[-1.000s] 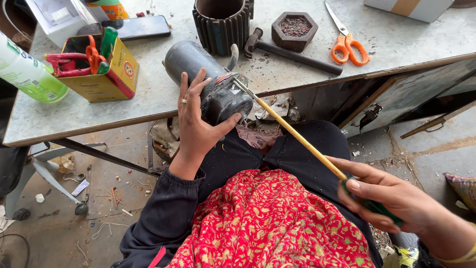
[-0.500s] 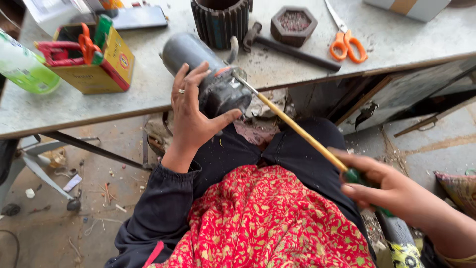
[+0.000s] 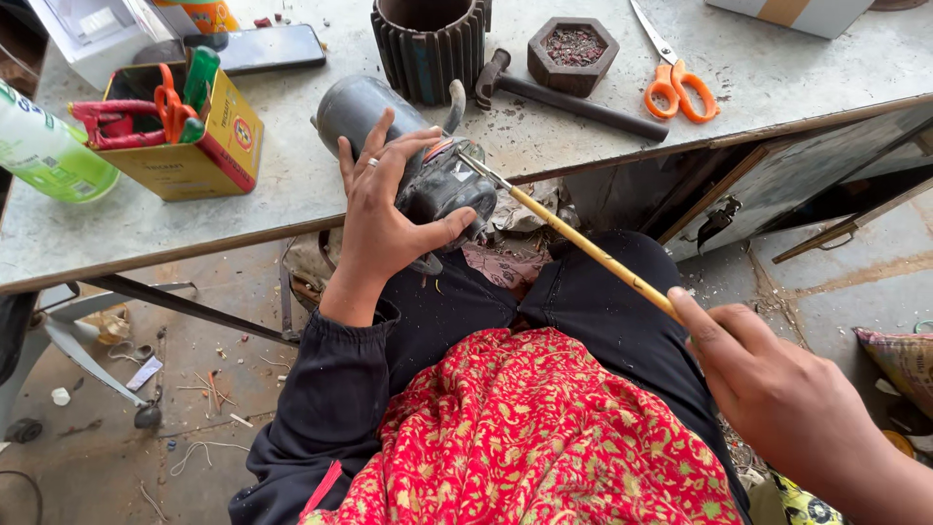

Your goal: The person sits on the floor and uses a hammer to repeatedly strike the end of a small electric motor. They then use a screwdriver to pry at the motor's end cap and finally use pliers to grip and pull a component from the motor shaft.

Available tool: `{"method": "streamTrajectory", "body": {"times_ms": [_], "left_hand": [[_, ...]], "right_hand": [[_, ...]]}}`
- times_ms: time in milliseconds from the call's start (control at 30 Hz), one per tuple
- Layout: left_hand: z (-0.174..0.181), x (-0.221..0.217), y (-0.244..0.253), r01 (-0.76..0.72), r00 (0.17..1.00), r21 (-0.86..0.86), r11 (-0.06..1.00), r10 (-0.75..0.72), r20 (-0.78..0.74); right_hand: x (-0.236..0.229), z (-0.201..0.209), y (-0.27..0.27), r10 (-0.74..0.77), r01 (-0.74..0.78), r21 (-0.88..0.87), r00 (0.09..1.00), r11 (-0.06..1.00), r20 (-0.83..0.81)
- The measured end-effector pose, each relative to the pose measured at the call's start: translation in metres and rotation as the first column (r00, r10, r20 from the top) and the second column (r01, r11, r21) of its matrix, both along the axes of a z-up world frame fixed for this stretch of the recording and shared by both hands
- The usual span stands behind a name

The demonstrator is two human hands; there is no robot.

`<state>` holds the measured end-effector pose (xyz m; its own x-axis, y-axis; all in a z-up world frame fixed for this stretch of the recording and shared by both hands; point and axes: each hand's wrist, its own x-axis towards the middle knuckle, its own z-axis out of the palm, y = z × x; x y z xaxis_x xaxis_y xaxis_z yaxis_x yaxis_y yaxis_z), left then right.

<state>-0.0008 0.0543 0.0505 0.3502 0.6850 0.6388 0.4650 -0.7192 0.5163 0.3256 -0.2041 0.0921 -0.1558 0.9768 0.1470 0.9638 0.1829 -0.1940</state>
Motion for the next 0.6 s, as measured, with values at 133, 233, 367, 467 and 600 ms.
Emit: {"method": "streamTrajectory", "body": {"times_ms": [133,233,367,467,600], "left_hand": [[0.001,0.003,-0.004,-0.005,1.0,-0.005,1.0,0.005,0.01],[0.002,0.004,-0.007,-0.007,1.0,0.006,1.0,0.007,0.0],[0.002,0.004,-0.01,-0.013,1.0,0.022,1.0,0.013,-0.008],[0.003,0.004,-0.008,-0.006,1.0,0.026,1.0,0.006,-0.019],[0.0,0.004,-0.004,-0.001,0.999,0.058,0.998,0.003,-0.042]], "right_hand": [[0.006,-0.005,0.001,-0.021,0.003,-0.078,0.974,0.997,-0.227],[0.019,-0.018,0.0,-0.333,-0.225,-0.442,0.396,0.868,-0.856],[0.022,-0.044,-0.005,-0.551,-0.457,-0.4,-0.265,0.795,-0.792],[0.017,-0.047,-0.008,-0.541,-0.385,-0.438,-0.218,0.812,-0.812],[-0.002,-0.031,-0.009,-0.576,0.001,-0.615,0.35,0.789,-0.739]]}}
